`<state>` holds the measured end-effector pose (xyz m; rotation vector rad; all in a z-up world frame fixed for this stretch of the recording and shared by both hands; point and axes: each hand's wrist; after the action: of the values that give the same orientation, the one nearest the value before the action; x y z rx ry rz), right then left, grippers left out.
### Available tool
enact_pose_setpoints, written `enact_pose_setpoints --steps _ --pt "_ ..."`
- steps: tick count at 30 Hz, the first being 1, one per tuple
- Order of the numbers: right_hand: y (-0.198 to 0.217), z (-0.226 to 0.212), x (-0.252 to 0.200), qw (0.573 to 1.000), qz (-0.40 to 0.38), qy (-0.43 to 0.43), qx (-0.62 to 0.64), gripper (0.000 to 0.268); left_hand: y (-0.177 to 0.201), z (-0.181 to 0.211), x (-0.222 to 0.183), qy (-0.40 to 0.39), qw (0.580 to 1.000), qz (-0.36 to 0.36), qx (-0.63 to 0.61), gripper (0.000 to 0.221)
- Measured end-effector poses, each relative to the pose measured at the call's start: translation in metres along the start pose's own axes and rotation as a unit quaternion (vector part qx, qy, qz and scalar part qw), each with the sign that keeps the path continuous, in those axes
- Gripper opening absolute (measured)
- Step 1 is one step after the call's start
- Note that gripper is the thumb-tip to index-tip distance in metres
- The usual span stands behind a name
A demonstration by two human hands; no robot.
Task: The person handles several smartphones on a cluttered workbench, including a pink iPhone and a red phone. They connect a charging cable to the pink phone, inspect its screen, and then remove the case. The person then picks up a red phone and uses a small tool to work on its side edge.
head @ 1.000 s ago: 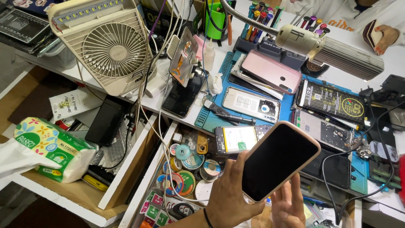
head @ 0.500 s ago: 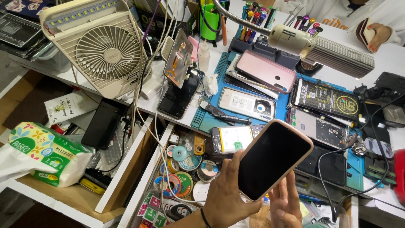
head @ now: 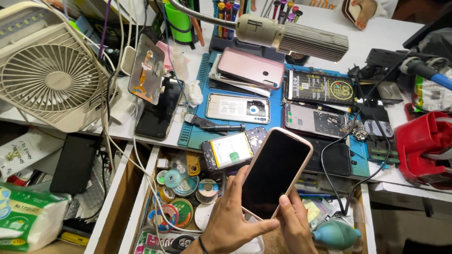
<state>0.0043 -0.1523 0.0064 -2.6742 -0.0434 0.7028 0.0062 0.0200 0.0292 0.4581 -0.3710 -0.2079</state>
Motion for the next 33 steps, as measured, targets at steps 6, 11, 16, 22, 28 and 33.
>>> enact_pose_setpoints --steps 6,11,16,22,28,33 --pt "0.002 -0.016 -0.001 0.998 -0.057 -0.003 0.039 0.062 0.018 0.003 0.018 0.091 0.972 0.109 -0.189 0.037" --pt "0.013 -0.007 0.002 0.998 -0.062 0.016 -0.029 0.060 0.019 -0.010 0.020 0.151 0.965 0.119 -0.176 0.034" --pt "0.016 -0.005 0.000 0.998 -0.056 0.019 -0.027 0.059 0.021 -0.009 0.019 0.128 0.964 0.118 -0.203 0.028" --pt "0.022 -0.003 -0.005 0.970 0.014 0.089 -0.225 0.043 0.025 -0.002 0.020 0.045 0.993 0.074 -0.081 0.026" --pt "0.030 0.008 -0.001 0.915 -0.005 0.234 -0.329 0.032 0.014 -0.011 0.018 0.061 0.992 0.092 -0.053 0.026" --pt "0.037 0.015 0.004 0.898 0.015 0.279 -0.340 0.040 0.018 -0.011 0.019 0.113 0.976 0.108 -0.151 0.027"
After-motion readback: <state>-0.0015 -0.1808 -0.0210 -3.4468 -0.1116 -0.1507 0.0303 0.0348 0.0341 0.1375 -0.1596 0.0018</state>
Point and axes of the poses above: each hand's wrist, its own x-axis towards the middle knuckle, its own y-axis out of the back of the hand, z = x × y, and after that the axes turned 14 degrees about -y, right-handed
